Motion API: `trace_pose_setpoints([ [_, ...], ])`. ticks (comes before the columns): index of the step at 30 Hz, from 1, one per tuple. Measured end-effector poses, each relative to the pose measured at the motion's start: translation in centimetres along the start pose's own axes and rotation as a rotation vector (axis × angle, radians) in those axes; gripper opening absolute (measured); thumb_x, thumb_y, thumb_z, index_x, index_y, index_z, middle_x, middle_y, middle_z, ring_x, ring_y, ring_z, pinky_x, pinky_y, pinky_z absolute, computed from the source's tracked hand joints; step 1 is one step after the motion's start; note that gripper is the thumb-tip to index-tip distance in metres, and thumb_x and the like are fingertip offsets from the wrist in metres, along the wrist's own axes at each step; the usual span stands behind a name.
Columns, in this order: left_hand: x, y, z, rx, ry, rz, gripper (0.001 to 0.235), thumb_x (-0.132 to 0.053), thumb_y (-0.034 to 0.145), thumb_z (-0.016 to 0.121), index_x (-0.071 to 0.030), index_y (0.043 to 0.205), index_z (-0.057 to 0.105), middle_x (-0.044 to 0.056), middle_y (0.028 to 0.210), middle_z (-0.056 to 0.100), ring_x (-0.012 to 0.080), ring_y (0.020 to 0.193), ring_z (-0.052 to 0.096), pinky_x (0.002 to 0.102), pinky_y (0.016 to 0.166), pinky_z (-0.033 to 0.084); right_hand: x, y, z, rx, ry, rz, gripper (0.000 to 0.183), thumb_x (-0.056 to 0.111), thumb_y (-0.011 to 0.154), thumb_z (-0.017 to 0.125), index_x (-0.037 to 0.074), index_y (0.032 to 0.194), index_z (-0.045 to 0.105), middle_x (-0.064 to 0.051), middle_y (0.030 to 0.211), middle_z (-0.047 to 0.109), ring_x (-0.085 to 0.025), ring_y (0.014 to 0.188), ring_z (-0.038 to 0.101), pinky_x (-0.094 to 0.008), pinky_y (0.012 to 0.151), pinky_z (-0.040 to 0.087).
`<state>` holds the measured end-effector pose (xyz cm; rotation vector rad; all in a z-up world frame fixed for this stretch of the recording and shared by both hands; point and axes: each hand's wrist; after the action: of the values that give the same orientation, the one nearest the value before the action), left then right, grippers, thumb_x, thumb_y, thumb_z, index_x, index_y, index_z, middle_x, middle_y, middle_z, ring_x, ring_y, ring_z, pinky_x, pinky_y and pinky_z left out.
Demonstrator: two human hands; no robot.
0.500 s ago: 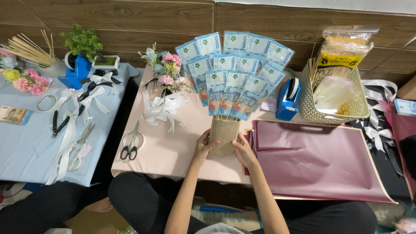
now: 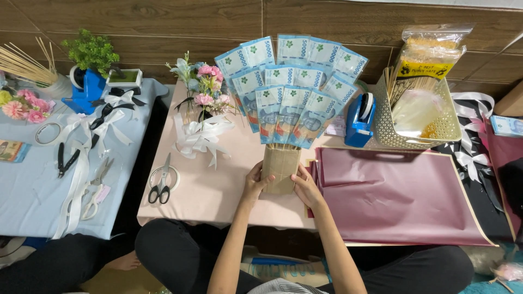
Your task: The person arranges multiple 50,000 Indonesian Rupiah banknotes attached to wooden skewers into a fan shape within a small brown paper bag. They adjust the skewers one by one to ensure even spacing and alignment.
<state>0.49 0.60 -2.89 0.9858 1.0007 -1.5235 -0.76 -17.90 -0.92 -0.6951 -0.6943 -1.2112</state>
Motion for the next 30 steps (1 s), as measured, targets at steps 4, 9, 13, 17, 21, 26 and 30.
trace_pose_setpoints([
  [4, 0.5, 0.2, -0.2, 0.004, -0.012, 0.014, 0.082, -0.039, 0.079, 0.091, -0.013, 0.147, 0.055, 0.013, 0.136, 0.061, 0.0302, 0.125, 0.058, 0.049, 0.106, 0.05, -0.2, 0.2, -0.5, 0.009, 0.003, -0.005, 0.075, 0.007, 0.091, 0.066, 0.015, 0.159, 0.035, -0.006, 0.14, 0.058, -0.024, 0.12, 0.062, -0.043, 0.098, 0.053],
  [9, -0.8, -0.2, 0.4, -0.004, -0.008, 0.016, 0.08, -0.038, 0.079, 0.09, -0.013, 0.147, 0.055, 0.012, 0.134, 0.062, 0.0284, 0.124, 0.058, 0.046, 0.105, 0.051, -0.1, 0.2, -0.4, 0.018, -0.001, -0.007, 0.075, 0.008, 0.091, 0.066, 0.015, 0.159, 0.036, -0.005, 0.138, 0.059, -0.023, 0.117, 0.063, -0.043, 0.096, 0.055],
  [13, -0.5, -0.2, 0.5, -0.013, -0.009, 0.025, 0.08, -0.039, 0.08, 0.09, -0.012, 0.147, 0.055, 0.012, 0.133, 0.062, 0.0276, 0.123, 0.059, 0.046, 0.103, 0.053, 0.2, 0.1, -0.1, 0.031, -0.006, -0.009, 0.075, 0.008, 0.091, 0.066, 0.016, 0.159, 0.035, -0.006, 0.136, 0.059, -0.022, 0.116, 0.063, -0.043, 0.097, 0.055],
  [17, -1.8, -0.6, 1.1, -0.047, 0.086, 0.052, 0.082, -0.042, 0.08, 0.088, -0.014, 0.149, 0.054, 0.014, 0.138, 0.062, 0.0307, 0.128, 0.058, 0.049, 0.109, 0.047, -0.1, 0.1, -0.4, 0.009, -0.003, 0.0, 0.072, 0.013, 0.094, 0.063, 0.016, 0.16, 0.034, -0.01, 0.144, 0.052, -0.026, 0.123, 0.059, -0.043, 0.1, 0.052],
  [21, -5.3, -2.4, 2.7, -0.141, 0.324, 0.152, 0.082, -0.032, 0.089, 0.079, -0.015, 0.158, 0.039, 0.023, 0.145, 0.055, 0.043, 0.138, 0.048, 0.055, 0.117, 0.038, 0.7, -0.7, 0.8, -0.068, -0.087, -0.05, 0.068, 0.011, 0.097, 0.06, 0.017, 0.16, 0.034, -0.011, 0.144, 0.052, -0.025, 0.123, 0.059, -0.042, 0.099, 0.052],
  [26, -3.6, -1.4, 3.9, -0.303, 0.706, 0.421, 0.06, -0.012, 0.093, 0.071, -0.022, 0.15, 0.052, 0.009, 0.144, 0.044, 0.0312, 0.131, 0.05, 0.049, 0.109, 0.045, 1.6, -1.5, 3.4, -0.172, -0.168, -0.193, 0.071, 0.006, 0.094, 0.065, 0.017, 0.158, 0.036, -0.012, 0.144, 0.053, -0.026, 0.126, 0.057, -0.042, 0.102, 0.049],
  [30, -5.0, -1.2, 4.6, -0.212, 0.622, 0.423, 0.052, -0.001, 0.101, 0.051, -0.019, 0.15, 0.053, 0.008, 0.145, 0.045, 0.0271, 0.13, 0.053, 0.044, 0.107, 0.049, 1.6, -1.3, 2.9, -0.166, -0.319, -0.306, 0.058, 0.006, 0.096, 0.064, 0.017, 0.15, 0.046, -0.01, 0.145, 0.052, -0.023, 0.129, 0.054, -0.037, 0.102, 0.048],
])
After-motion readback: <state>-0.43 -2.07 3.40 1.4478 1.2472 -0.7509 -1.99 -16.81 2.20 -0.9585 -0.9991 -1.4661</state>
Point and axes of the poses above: each hand's wrist, its own y-axis towards the middle knuckle, its own z-axis out of the palm, x = y × z
